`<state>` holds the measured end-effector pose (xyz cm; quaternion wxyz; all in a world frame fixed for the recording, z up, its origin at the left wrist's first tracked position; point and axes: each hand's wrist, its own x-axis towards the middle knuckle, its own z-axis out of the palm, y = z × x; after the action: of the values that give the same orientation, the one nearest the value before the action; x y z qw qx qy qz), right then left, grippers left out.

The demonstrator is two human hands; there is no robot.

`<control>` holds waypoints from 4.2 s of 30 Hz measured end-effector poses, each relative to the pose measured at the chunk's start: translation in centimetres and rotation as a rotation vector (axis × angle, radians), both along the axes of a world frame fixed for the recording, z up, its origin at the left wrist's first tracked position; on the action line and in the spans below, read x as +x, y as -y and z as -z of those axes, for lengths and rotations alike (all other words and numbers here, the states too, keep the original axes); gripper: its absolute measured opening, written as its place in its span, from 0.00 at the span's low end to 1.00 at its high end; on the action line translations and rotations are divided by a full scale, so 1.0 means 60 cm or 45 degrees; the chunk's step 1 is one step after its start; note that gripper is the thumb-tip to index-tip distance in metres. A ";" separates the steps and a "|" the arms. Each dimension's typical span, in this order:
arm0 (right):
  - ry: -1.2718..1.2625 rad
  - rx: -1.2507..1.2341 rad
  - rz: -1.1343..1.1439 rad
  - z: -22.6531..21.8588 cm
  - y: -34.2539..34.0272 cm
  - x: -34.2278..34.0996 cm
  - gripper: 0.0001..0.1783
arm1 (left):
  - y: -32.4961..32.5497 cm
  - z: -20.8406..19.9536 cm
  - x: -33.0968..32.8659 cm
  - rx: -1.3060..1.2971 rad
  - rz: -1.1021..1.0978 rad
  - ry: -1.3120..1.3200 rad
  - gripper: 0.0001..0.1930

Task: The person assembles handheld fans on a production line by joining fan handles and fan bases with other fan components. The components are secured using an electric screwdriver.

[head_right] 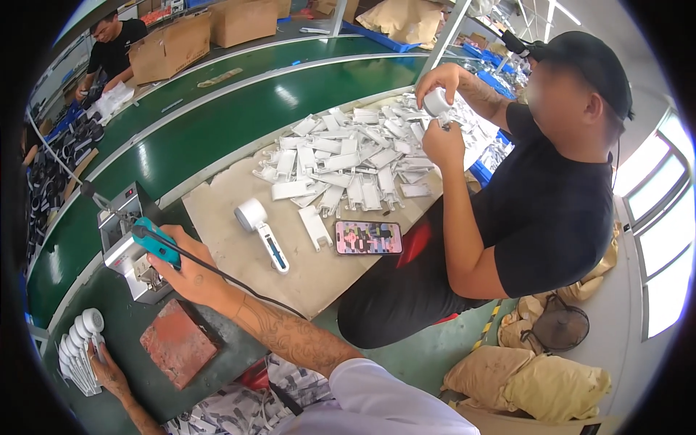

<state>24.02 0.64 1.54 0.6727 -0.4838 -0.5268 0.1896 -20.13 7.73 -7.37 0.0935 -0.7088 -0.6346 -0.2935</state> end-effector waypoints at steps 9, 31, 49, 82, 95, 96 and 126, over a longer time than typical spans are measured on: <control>0.002 0.019 0.000 -0.001 -0.001 -0.006 0.21 | 0.006 0.003 -0.014 0.024 0.073 0.136 0.22; 0.100 0.103 0.199 0.047 -0.033 -0.011 0.27 | 0.020 -0.055 0.058 0.239 -0.065 0.361 0.15; -0.055 -0.020 0.127 0.056 -0.027 -0.028 0.37 | 0.001 -0.099 0.045 -0.109 -0.275 -0.132 0.40; -0.320 -0.152 0.127 -0.014 0.269 0.022 0.27 | 0.101 -0.176 0.703 -0.672 1.120 0.176 0.27; -0.257 -0.156 0.179 -0.005 0.264 0.038 0.35 | 0.139 -0.163 0.578 -0.269 1.175 0.450 0.12; -0.314 -0.169 0.142 -0.012 0.258 0.031 0.37 | 0.145 -0.186 0.539 -0.333 1.168 0.403 0.12; -0.059 -0.194 -0.339 -0.037 -0.069 -0.133 0.26 | 0.101 -0.112 0.345 -0.270 1.031 0.230 0.22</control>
<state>16.06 4.78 3.73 0.6149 -0.4549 -0.5548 0.3275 0.59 1.64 -0.63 -0.1585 -0.8780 -0.3372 -0.3005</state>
